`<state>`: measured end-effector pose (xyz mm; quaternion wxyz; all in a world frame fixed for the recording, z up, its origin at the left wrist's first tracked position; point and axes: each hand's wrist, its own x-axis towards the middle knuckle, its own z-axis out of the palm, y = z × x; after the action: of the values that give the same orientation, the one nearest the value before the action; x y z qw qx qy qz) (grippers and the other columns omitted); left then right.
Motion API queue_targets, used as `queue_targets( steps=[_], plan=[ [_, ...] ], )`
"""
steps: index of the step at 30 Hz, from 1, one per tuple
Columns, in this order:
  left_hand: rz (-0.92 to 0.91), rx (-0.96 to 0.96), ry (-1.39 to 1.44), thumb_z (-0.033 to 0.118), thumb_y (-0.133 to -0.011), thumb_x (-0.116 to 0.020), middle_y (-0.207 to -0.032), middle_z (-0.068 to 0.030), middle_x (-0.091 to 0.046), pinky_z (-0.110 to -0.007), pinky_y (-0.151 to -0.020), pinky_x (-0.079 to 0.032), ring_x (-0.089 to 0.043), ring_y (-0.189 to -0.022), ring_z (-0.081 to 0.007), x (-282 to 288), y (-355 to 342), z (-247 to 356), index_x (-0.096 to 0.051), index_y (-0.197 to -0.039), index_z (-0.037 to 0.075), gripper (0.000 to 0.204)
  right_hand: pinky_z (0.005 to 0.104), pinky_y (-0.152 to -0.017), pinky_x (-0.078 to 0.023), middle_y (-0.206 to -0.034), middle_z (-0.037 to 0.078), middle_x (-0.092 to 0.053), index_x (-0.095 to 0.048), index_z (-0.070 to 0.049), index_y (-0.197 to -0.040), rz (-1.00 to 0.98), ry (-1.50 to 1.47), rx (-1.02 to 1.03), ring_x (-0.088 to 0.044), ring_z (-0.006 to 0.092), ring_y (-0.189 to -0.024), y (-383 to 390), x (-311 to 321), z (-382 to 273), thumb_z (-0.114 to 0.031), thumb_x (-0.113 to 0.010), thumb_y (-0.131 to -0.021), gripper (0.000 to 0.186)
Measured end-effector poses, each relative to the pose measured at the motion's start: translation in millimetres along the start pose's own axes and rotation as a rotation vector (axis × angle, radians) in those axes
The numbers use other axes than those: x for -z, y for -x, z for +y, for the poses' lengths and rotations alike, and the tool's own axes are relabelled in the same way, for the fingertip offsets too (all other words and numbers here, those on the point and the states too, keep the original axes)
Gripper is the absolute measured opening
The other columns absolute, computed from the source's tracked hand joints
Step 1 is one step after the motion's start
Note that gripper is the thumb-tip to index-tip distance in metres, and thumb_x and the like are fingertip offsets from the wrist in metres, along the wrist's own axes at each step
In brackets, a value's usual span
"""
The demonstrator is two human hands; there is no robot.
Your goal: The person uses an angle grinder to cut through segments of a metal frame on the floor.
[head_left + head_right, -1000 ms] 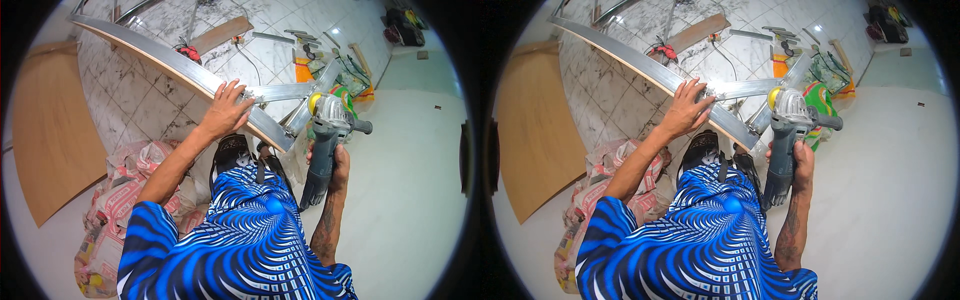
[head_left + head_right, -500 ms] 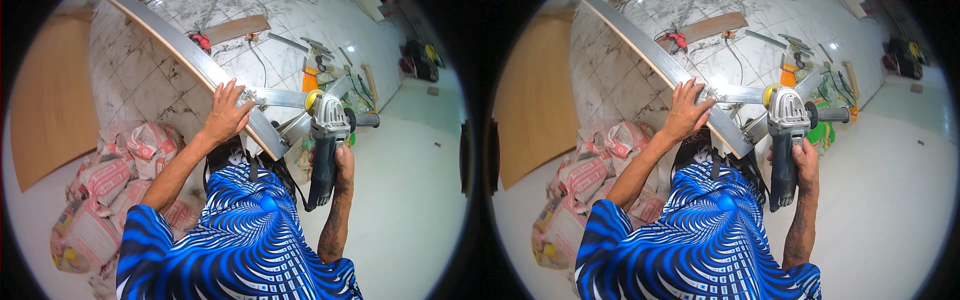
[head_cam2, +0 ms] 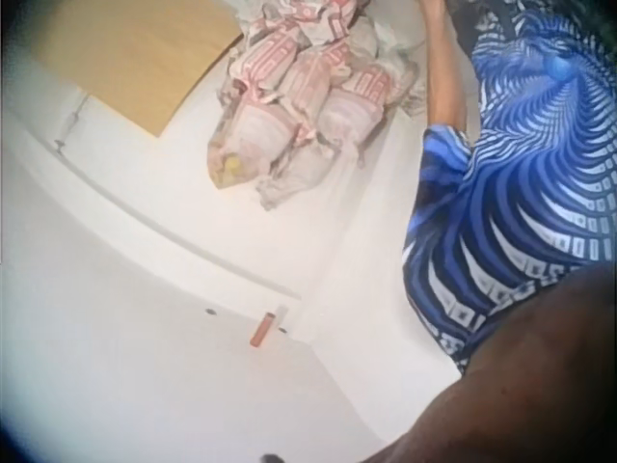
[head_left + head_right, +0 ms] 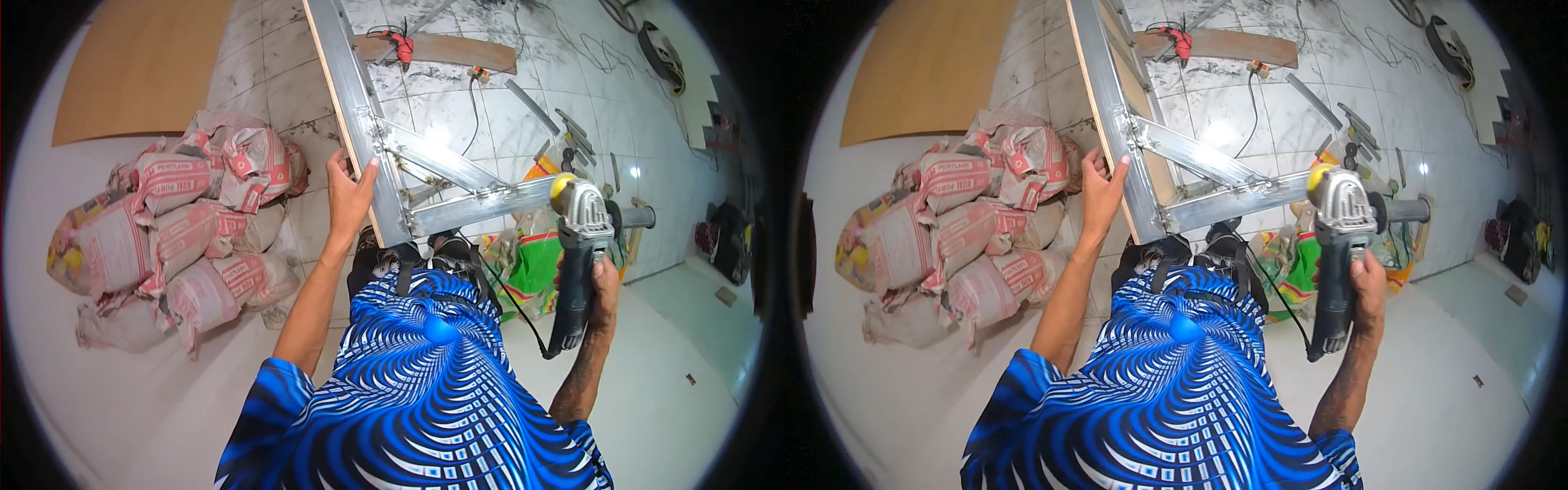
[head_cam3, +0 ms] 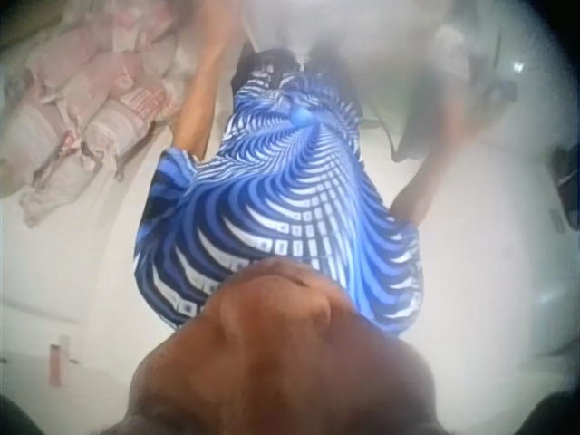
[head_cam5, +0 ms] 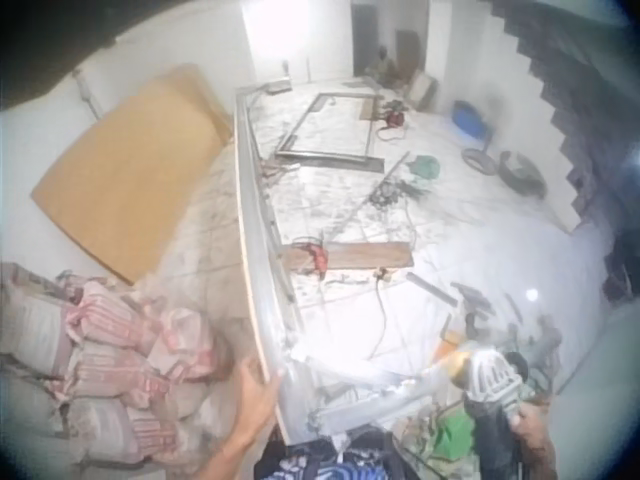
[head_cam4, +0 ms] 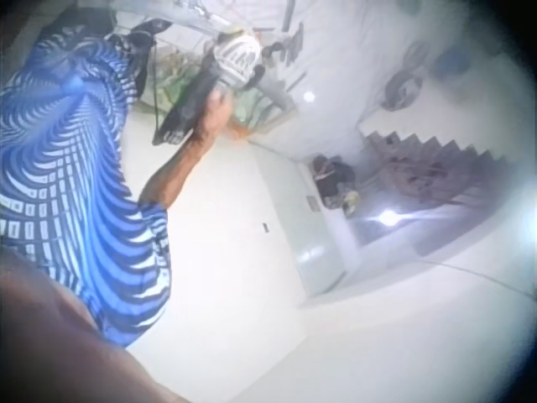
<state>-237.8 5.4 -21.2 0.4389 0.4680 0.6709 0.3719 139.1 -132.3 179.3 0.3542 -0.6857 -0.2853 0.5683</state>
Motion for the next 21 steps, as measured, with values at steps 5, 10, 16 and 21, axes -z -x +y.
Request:
queue_targets(
  steps=[5, 10, 16, 21],
  plan=[
    [0.073, 0.193, 0.022, 0.04, -0.085, -0.071, -0.125, -0.0324, -0.05, -0.041, -0.101, -0.04, -0.051, -0.118, -0.0371, -3, -16, 12, -0.04, -0.131, -0.016, 0.079, 0.0311, -0.063, -0.058, -0.094, 0.015, -0.067, -0.057, 0.003, -0.113, 0.169, -0.031, 0.001, -0.068, 0.0205, -0.074, 14, 34, -14, -0.055, -0.055, -0.092, 0.062],
    [0.118, 0.2, 0.023, 0.042, -0.083, -0.073, -0.127, -0.0345, -0.049, -0.042, -0.102, -0.039, -0.049, -0.121, -0.0383, -10, -19, -2, -0.039, -0.131, -0.018, 0.083, 0.0316, -0.061, -0.058, -0.096, 0.017, -0.066, -0.056, 0.003, -0.114, 0.262, -0.163, 0.018, -0.068, 0.0217, -0.074, 19, 78, -3, -0.053, -0.049, -0.097, 0.059],
    [0.195, 0.144, -0.069, 0.042, -0.081, -0.076, -0.12, -0.0295, -0.056, -0.036, -0.092, -0.046, -0.057, -0.109, -0.0292, -11, -25, -12, -0.039, -0.128, -0.019, 0.086, 0.0341, -0.071, -0.058, -0.103, 0.018, -0.064, -0.052, 0.004, -0.122, 0.242, -0.319, 0.05, -0.066, 0.0239, -0.086, 12, 126, 8, -0.053, -0.044, -0.099, 0.063],
    [0.292, 0.141, -0.133, 0.041, -0.076, -0.082, -0.109, -0.0249, -0.063, -0.033, -0.085, -0.051, -0.064, -0.097, -0.0239, 14, -26, -23, -0.043, -0.124, -0.02, 0.086, 0.0348, -0.071, -0.057, -0.104, 0.018, -0.062, -0.05, 0.005, -0.123, 0.124, -0.231, 0.122, -0.065, 0.024, -0.085, -17, 140, -9, -0.054, -0.046, -0.098, 0.065]
  ],
)
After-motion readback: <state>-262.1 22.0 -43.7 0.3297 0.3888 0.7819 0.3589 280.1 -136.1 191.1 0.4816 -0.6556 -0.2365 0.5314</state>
